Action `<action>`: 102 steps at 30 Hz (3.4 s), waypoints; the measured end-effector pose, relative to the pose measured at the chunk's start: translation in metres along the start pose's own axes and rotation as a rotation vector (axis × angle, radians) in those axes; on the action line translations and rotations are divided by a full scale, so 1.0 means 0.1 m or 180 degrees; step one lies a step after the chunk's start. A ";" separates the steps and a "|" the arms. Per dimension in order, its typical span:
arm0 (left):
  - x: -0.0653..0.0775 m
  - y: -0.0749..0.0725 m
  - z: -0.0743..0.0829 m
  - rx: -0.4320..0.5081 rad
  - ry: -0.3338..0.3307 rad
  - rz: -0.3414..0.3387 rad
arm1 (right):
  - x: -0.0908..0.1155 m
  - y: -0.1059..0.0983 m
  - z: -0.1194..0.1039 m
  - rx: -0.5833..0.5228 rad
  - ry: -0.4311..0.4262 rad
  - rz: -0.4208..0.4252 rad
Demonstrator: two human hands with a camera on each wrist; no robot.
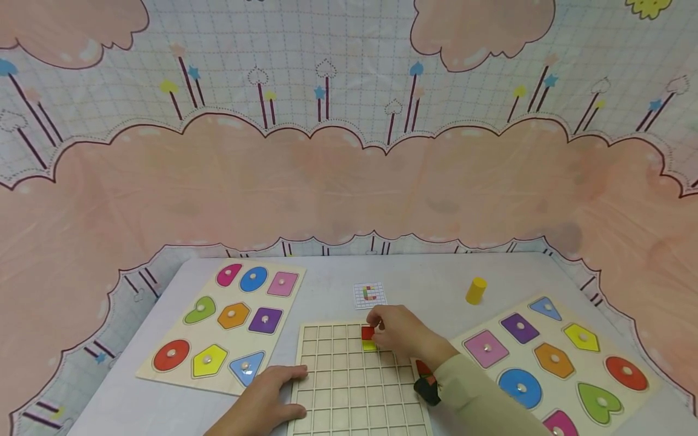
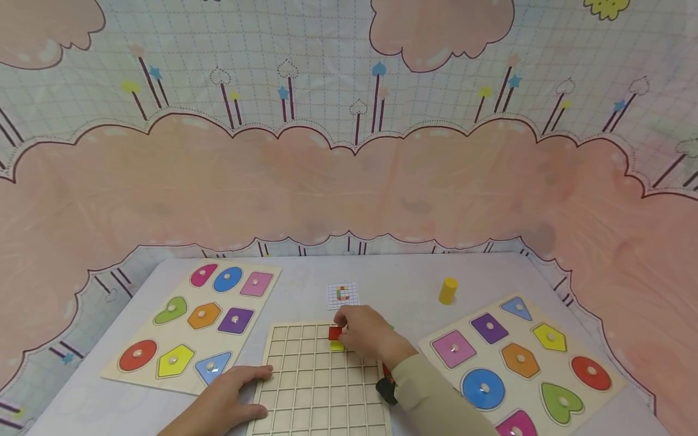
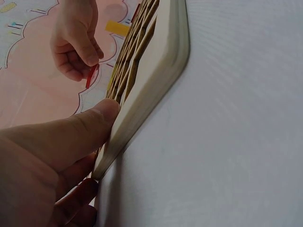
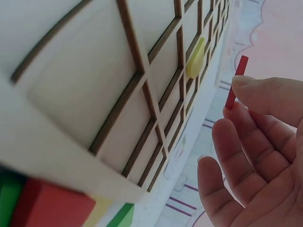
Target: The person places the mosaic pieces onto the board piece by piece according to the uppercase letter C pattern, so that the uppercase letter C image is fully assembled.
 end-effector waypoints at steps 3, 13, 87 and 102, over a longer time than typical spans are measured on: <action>0.00 0.00 0.00 -0.0010 0.0037 0.0015 | -0.02 0.02 -0.02 0.0013 -0.0009 -0.0026; 0.01 0.00 -0.01 -0.0010 0.0007 0.0012 | -0.08 0.10 -0.07 0.0127 -0.0092 -0.0071; 0.00 0.02 -0.02 -0.0079 0.0149 0.0076 | 0.22 -0.14 0.10 0.0060 0.0266 0.0031; 0.00 0.04 -0.01 -0.0041 0.0083 0.0022 | 0.48 -0.31 0.37 0.0137 0.0521 0.0040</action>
Point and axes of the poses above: each hand's wrist, its own x-axis away from the middle knuckle, its own y-axis out of the palm, z = x × y, the point moved 1 cm from there along -x, towards the middle knuckle, and after that the axes turned 6 degrees about z, right-handed, at the moved point
